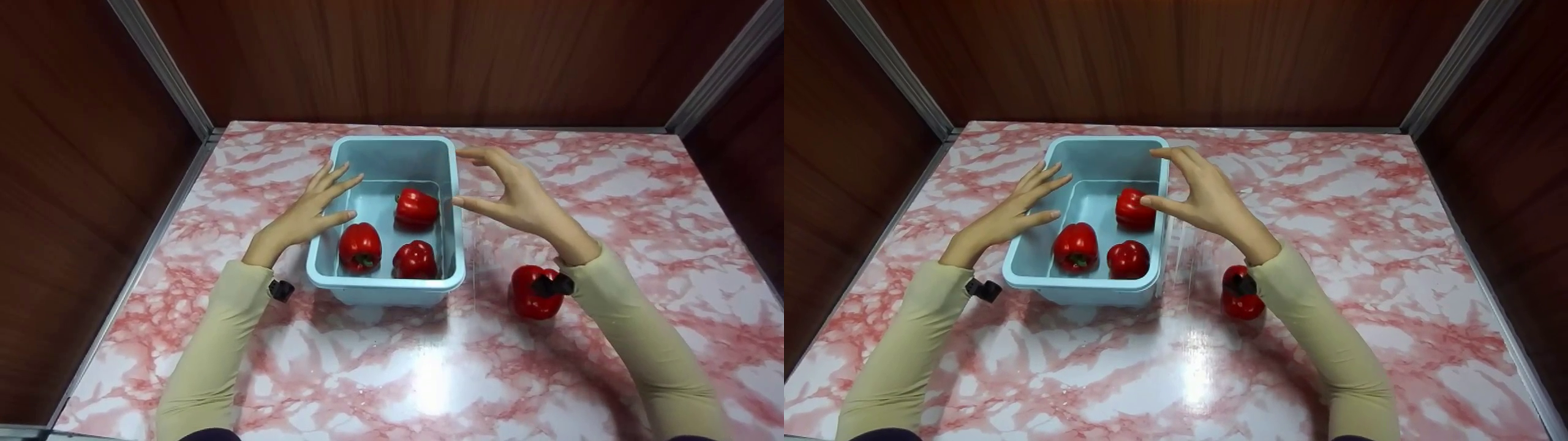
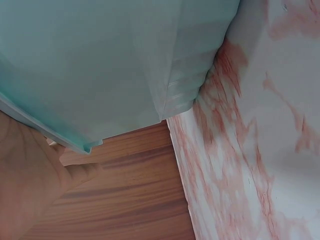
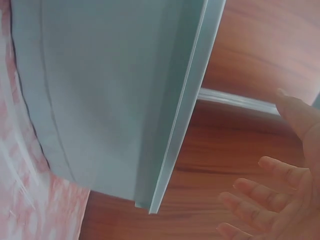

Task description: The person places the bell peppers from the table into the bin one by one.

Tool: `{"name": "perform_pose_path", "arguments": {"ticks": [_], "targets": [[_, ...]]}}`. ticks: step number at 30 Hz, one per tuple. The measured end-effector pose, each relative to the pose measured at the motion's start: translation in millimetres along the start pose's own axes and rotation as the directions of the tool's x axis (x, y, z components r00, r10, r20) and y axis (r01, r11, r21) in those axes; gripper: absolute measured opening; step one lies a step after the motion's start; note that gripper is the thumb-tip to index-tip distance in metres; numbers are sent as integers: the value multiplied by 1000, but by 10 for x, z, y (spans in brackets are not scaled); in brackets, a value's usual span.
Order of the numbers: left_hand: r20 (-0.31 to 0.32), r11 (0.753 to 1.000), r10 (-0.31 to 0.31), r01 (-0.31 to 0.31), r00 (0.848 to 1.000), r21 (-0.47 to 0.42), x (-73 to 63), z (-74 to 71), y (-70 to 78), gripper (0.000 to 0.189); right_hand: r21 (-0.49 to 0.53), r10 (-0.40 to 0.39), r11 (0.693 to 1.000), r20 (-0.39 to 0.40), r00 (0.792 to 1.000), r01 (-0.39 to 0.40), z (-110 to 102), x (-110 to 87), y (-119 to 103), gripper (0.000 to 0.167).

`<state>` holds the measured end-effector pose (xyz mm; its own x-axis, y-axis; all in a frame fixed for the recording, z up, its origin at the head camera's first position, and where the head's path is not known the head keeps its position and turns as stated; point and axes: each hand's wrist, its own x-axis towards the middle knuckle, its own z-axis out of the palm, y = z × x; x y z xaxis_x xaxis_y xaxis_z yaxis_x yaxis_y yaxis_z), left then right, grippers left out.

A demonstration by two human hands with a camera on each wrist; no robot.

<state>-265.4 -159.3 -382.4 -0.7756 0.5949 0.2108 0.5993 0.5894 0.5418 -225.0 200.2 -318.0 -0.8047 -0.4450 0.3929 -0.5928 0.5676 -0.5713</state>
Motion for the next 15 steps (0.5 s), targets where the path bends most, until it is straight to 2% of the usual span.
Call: {"name": "perform_pose_path", "arguments": {"ticks": [15], "targets": [[0, 1000, -21, 21, 1000, 1, 4, 2, 5, 63, 5, -1, 1000, -33, 999, 2, -42, -130, 131, 66]]}}
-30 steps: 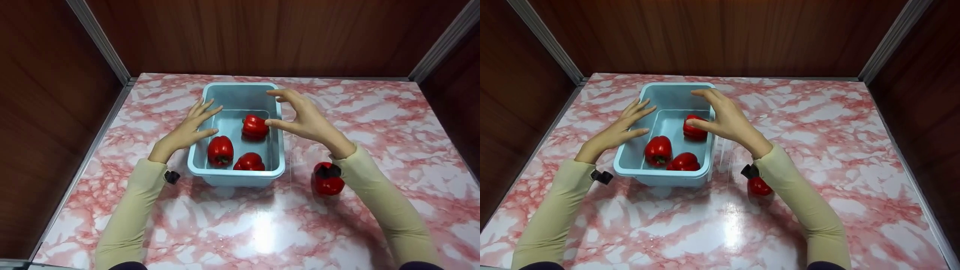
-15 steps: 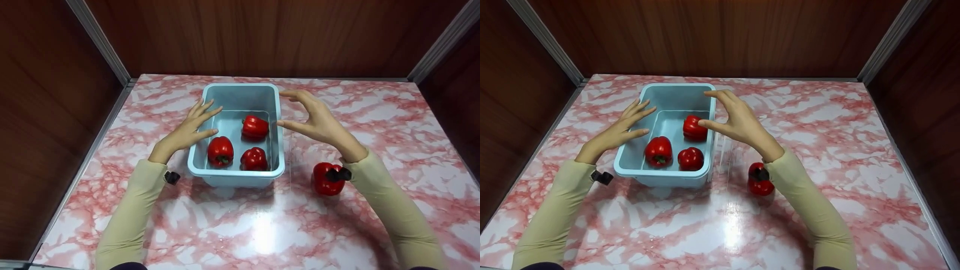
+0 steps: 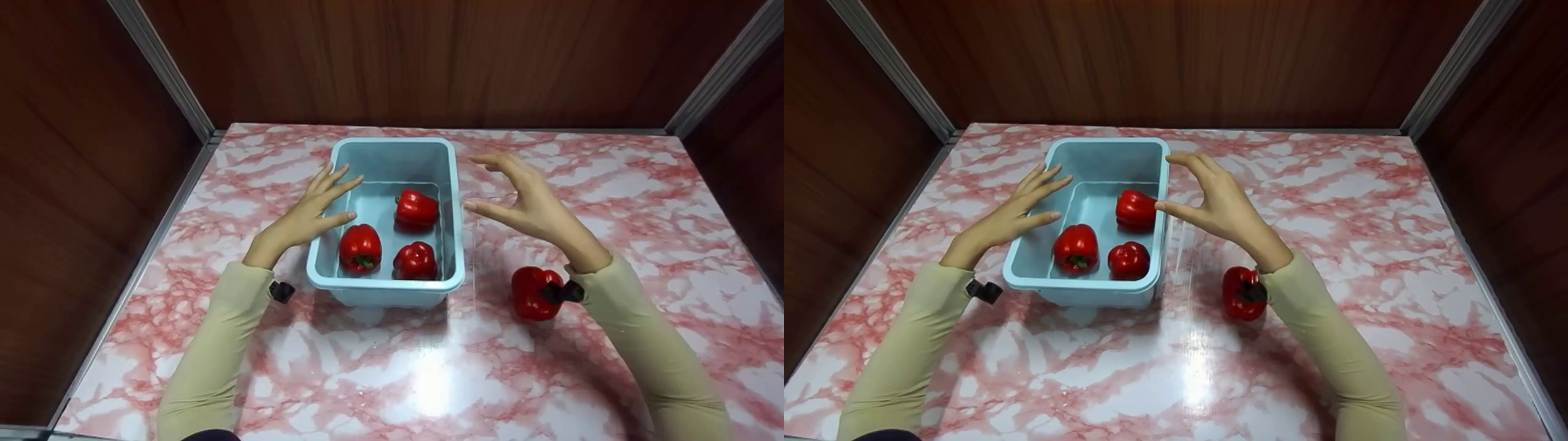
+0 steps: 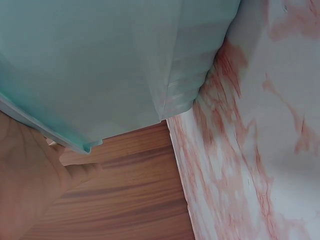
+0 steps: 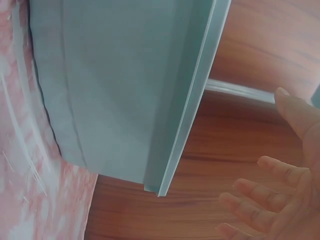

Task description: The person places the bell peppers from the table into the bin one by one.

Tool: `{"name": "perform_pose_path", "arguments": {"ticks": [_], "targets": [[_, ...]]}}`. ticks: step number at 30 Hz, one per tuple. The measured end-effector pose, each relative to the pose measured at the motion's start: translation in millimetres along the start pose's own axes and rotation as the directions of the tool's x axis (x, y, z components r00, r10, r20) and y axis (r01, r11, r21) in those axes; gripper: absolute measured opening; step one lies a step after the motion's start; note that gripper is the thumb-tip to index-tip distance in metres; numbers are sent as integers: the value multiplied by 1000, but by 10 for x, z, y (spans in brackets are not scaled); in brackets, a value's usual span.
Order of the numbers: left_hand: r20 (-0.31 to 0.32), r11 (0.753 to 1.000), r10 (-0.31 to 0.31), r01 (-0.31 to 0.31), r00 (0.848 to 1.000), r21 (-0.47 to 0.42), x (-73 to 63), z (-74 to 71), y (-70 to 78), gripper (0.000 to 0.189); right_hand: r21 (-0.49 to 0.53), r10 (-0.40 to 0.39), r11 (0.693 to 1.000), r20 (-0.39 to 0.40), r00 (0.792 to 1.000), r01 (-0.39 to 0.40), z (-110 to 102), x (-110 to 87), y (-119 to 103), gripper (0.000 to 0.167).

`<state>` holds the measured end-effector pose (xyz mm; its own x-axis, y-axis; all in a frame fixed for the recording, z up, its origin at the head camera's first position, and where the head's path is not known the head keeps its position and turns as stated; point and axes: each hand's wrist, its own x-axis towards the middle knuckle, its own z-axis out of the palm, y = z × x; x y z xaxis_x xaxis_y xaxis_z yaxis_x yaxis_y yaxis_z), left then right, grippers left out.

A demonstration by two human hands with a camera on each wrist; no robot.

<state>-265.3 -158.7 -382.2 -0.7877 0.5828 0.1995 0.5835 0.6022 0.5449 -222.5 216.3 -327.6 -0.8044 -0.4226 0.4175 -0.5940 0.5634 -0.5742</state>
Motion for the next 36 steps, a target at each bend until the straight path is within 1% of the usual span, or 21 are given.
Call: {"name": "perform_pose_path", "arguments": {"ticks": [7, 12, 15, 23, 27, 32, 36], "targets": [[-5, 1000, 0, 0, 1000, 3, -9, 14, -6, 64, -18, 1, 1000, -6, 1000, -1, -1, -70, 46, 67], [-12, 1000, 2, -2, 1000, -5, -12, 15, -2, 63, -42, -21, 999, -13, 1000, 20, 8, -103, 76, 65], [-12, 1000, 4, -4, 1000, -11, -10, 19, -2, 63, -39, -30, 999, -17, 999, 29, 9, -123, 85, 64], [0, 1000, 1, -1, 1000, -20, -18, 28, -12, 63, -36, 10, 999, 2, 1000, -10, -7, -186, 96, 65], [0, 1000, 1, -1, 1000, -15, -18, 28, -19, 62, -35, 9, 999, 0, 1000, -9, 0, -208, 115, 65], [1, 1000, -2, 2, 1000, -16, -18, 25, -7, 63, -20, 28, 999, 7, 1000, -28, -2, -228, 124, 65], [-4, 1000, 8, -8, 1000, -9, -11, 9, -1, 63, -19, 19, 1000, -1, 1000, -19, -19, -235, 137, 65]]}}
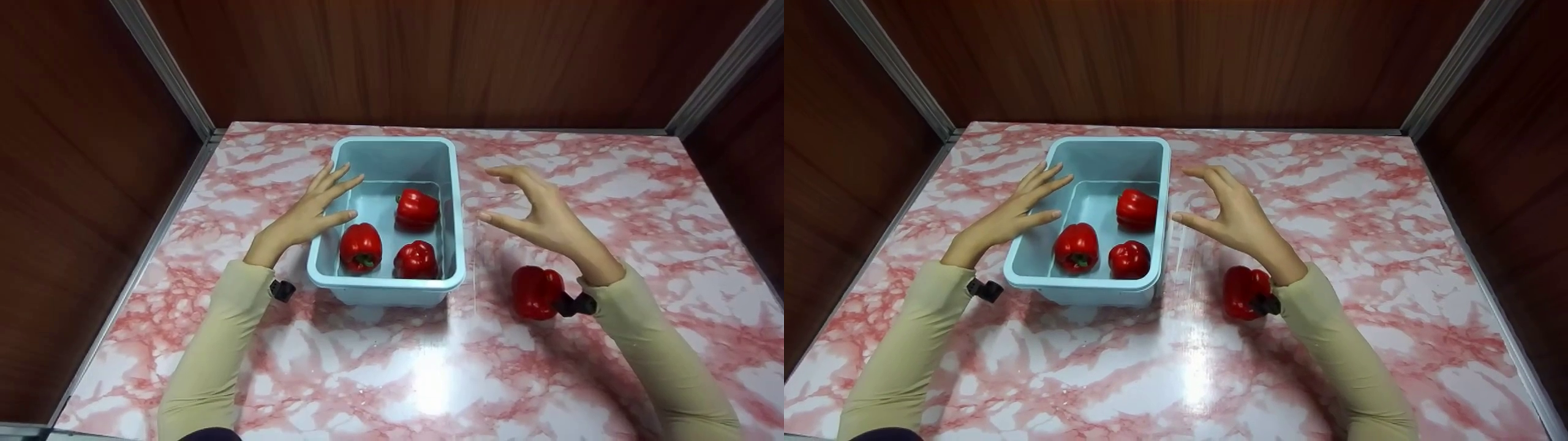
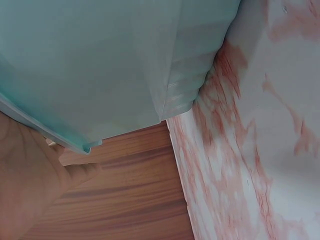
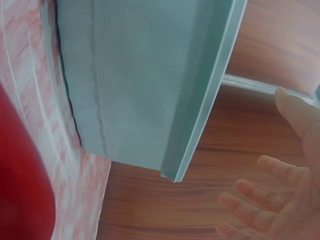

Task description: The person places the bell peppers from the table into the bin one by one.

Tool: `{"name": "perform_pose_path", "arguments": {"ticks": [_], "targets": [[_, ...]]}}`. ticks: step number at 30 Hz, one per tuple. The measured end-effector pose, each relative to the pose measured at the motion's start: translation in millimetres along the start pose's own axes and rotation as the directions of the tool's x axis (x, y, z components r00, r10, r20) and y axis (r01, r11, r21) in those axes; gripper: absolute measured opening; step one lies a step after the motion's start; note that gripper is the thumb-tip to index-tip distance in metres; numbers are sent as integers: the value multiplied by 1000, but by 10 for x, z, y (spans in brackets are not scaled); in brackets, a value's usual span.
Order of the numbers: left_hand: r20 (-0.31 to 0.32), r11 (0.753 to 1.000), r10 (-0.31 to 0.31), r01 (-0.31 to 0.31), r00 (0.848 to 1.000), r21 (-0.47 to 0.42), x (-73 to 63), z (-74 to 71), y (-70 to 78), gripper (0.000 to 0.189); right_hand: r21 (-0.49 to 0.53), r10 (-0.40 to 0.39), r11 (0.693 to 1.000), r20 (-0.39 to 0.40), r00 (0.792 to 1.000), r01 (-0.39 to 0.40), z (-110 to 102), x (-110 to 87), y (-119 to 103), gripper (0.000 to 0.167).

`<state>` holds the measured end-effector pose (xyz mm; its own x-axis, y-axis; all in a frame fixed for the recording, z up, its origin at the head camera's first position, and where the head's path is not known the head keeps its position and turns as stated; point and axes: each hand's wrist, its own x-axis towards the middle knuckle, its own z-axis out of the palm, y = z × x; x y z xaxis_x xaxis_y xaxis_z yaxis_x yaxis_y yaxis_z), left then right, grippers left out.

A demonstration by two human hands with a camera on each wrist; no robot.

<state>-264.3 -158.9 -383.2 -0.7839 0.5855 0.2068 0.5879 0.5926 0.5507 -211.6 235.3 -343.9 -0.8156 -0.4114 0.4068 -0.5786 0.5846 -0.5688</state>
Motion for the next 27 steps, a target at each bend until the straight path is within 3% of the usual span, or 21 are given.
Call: {"name": "perform_pose_path", "arguments": {"ticks": [17, 27], "targets": [[-7, 1000, 1, -1, 1000, -9, 14, -8, 1, 63, -36, -28, 999, -14, 1000, 28, 3, -42, 57, 67], [0, 1000, 3, -3, 1000, -2, 11, -3, -11, 64, -31, 36, 999, 2, 999, -36, -9, -92, 65, 69]]}}
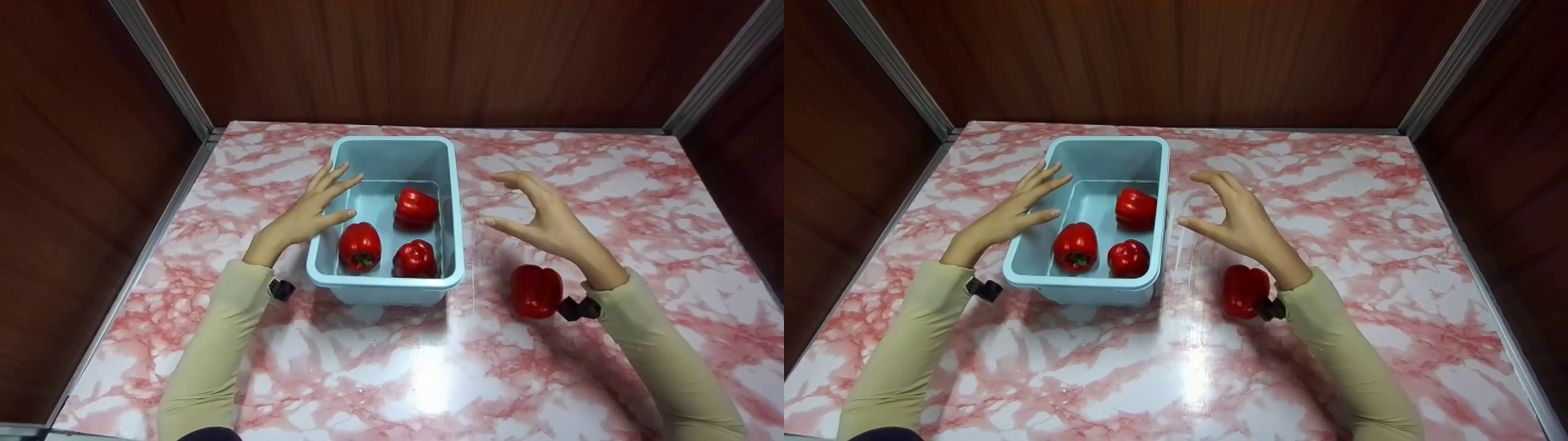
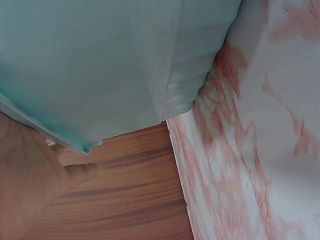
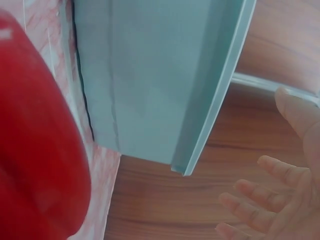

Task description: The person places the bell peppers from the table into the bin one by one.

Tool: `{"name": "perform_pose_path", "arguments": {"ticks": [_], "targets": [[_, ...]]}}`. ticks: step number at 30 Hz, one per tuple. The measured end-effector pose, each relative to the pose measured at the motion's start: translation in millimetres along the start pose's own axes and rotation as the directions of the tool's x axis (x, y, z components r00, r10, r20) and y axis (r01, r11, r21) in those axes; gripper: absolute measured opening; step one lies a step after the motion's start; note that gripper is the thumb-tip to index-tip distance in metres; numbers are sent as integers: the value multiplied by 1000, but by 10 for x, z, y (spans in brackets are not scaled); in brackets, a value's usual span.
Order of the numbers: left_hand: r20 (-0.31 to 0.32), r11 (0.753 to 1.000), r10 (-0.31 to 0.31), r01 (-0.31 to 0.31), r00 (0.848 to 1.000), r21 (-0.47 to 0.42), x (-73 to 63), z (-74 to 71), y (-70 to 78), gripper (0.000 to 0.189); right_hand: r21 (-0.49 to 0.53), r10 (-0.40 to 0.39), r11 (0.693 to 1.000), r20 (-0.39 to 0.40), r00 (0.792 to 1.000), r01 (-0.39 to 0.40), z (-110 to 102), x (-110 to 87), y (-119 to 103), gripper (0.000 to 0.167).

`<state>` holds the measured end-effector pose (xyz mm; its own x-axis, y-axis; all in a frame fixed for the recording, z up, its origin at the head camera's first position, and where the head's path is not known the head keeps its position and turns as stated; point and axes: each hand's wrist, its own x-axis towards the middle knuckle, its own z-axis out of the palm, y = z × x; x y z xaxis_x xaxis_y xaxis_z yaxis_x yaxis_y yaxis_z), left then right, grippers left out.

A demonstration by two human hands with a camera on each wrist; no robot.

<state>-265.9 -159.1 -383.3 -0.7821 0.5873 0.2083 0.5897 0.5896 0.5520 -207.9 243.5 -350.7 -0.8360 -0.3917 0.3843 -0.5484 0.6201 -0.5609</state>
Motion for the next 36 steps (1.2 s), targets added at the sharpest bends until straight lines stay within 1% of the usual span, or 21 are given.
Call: {"name": "perform_pose_path", "arguments": {"ticks": [5, 12, 18, 27, 36], "targets": [[5, 1000, -4, 4, 1000, -3, 0, -1, 5, 64, -3, 23, 1000, 14, 1000, -23, 3, -19, 23, 69], [-2, 1000, -14, 14, 1000, -2, -5, -7, 30, 62, -3, -21, 1000, 1, 1000, 21, 3, -29, 49, 66], [-1, 1000, -12, 12, 1000, -17, -8, -2, 23, 62, 4, -10, 1000, 8, 1000, 10, 6, -63, 55, 66], [-11, 1000, -2, 2, 1000, -12, -5, 8, 17, 61, 3, 6, 1000, 12, 1000, -6, 11, -85, 61, 66], [-8, 1000, -4, 3, 1000, -8, -4, 0, 14, 62, 18, 13, 1000, 15, 1000, -14, 28, -101, 72, 66]]}}
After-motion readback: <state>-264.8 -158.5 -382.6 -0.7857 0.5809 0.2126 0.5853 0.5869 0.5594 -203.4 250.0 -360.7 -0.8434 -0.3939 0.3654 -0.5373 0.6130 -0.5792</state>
